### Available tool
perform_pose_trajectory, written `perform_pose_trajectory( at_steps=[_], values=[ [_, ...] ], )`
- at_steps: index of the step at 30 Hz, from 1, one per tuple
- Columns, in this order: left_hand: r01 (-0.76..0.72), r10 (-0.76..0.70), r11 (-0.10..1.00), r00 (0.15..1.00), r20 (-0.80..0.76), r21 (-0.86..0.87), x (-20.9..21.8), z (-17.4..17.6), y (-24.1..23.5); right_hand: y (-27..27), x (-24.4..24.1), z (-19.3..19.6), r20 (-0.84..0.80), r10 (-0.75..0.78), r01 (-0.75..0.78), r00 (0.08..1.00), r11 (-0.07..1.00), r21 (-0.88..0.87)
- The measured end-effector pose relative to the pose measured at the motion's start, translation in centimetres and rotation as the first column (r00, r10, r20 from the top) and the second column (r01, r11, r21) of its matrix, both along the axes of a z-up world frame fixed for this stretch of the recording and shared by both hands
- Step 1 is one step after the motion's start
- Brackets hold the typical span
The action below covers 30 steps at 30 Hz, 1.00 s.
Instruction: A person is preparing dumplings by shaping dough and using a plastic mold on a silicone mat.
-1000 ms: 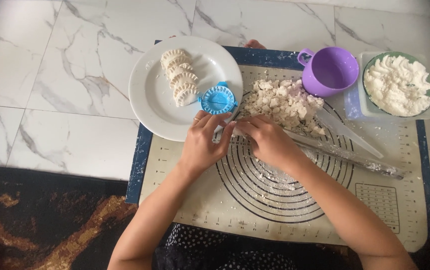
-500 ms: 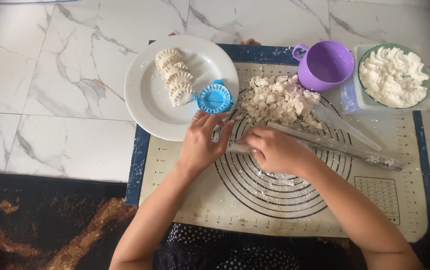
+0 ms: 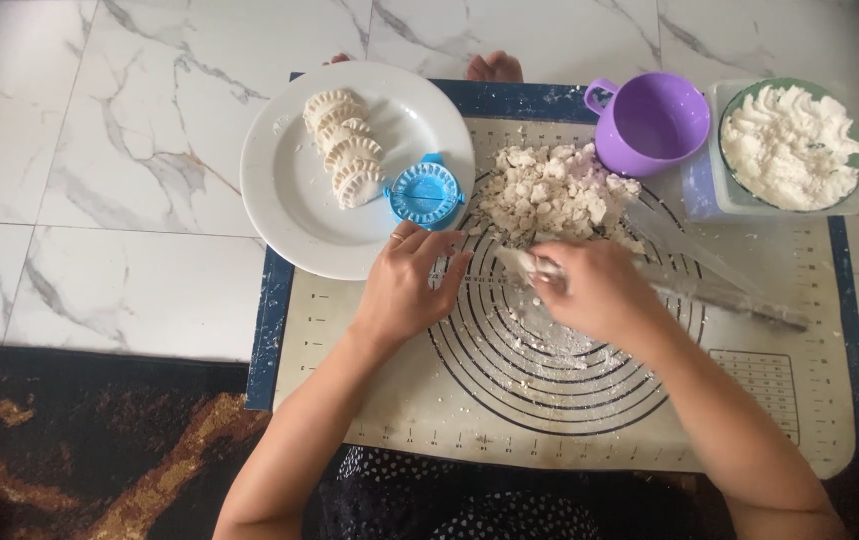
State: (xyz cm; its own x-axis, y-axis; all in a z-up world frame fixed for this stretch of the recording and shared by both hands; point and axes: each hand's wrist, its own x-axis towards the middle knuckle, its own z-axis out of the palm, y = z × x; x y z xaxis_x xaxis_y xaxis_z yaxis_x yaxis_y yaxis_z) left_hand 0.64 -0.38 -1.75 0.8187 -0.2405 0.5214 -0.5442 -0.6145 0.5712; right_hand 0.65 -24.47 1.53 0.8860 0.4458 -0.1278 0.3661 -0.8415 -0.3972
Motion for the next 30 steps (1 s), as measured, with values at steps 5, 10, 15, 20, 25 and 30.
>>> perform_pose_trajectory(
  at_steps=[5,10,15,20,25,30],
  values=[
    [0.012,-0.012,1.000,1.000,0.020,0.023,0.1,0.0,-0.1,2.6,-0.9,-1.4,0.218,0.073,-0.053,0.973,0.994,-0.098],
    [0.013,-0.014,0.999,1.000,0.027,0.034,-0.1,0.6,0.0,2.6,-0.7,-0.7,0.122,0.074,-0.073,0.990,0.997,-0.016],
    [0.020,-0.021,0.999,0.999,0.026,0.041,0.2,0.3,-0.1,2.9,-0.9,0.7,0.096,0.085,-0.087,0.992,0.996,0.014],
    [0.003,-0.004,0.999,1.000,0.009,0.041,0.0,1.1,0.1,3.0,-0.8,1.5,-0.001,0.052,-0.052,0.999,0.998,0.038],
    [-0.007,0.008,0.998,1.000,-0.010,0.058,0.1,0.6,0.0,2.9,-0.9,1.4,-0.040,0.056,-0.056,0.998,0.998,0.004],
    [-0.003,0.005,0.997,1.000,-0.025,0.076,0.3,0.5,0.0,3.1,-1.7,2.8,-0.147,0.032,-0.038,0.989,0.999,-0.038]
  ],
)
